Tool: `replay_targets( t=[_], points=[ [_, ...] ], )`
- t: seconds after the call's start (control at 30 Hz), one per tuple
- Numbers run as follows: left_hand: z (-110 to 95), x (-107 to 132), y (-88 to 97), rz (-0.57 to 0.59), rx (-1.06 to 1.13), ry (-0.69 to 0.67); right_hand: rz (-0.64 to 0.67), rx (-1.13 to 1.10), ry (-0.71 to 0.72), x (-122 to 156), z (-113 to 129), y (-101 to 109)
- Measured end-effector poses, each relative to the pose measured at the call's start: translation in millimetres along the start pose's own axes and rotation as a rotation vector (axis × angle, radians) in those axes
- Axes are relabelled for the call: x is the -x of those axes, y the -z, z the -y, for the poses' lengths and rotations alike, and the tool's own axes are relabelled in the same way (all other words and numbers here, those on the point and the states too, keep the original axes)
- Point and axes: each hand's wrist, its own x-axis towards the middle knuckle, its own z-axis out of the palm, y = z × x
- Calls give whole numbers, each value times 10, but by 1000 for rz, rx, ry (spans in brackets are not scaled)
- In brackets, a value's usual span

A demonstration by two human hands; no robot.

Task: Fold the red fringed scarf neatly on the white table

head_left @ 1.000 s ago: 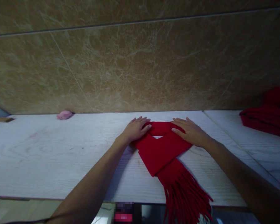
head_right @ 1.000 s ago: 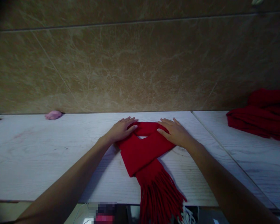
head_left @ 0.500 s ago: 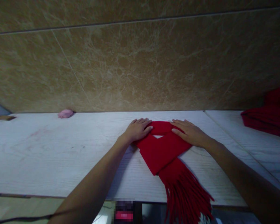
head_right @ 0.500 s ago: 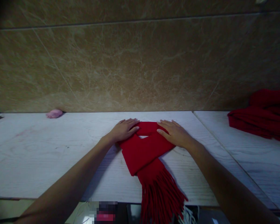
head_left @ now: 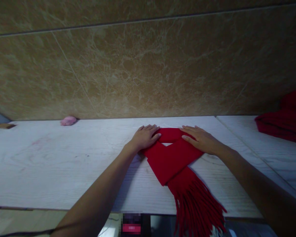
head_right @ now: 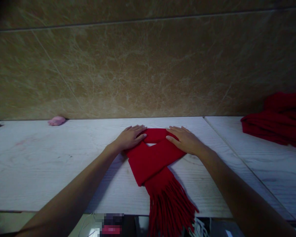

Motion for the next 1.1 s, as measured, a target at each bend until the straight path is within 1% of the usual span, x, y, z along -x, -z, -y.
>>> replay_targets(
  t=[0.4,0.7,1.1],
  points=[
    [-18,11,16,-11,-8,17,22,-1,-22,-15,-21,-1],
    [-15,10,13,-9,-5,17,27,-2,-12,-8,1,20],
    [-1,0,-2,-12,-6,15,-18,-14,5,-12,-47,-21]
  ],
)
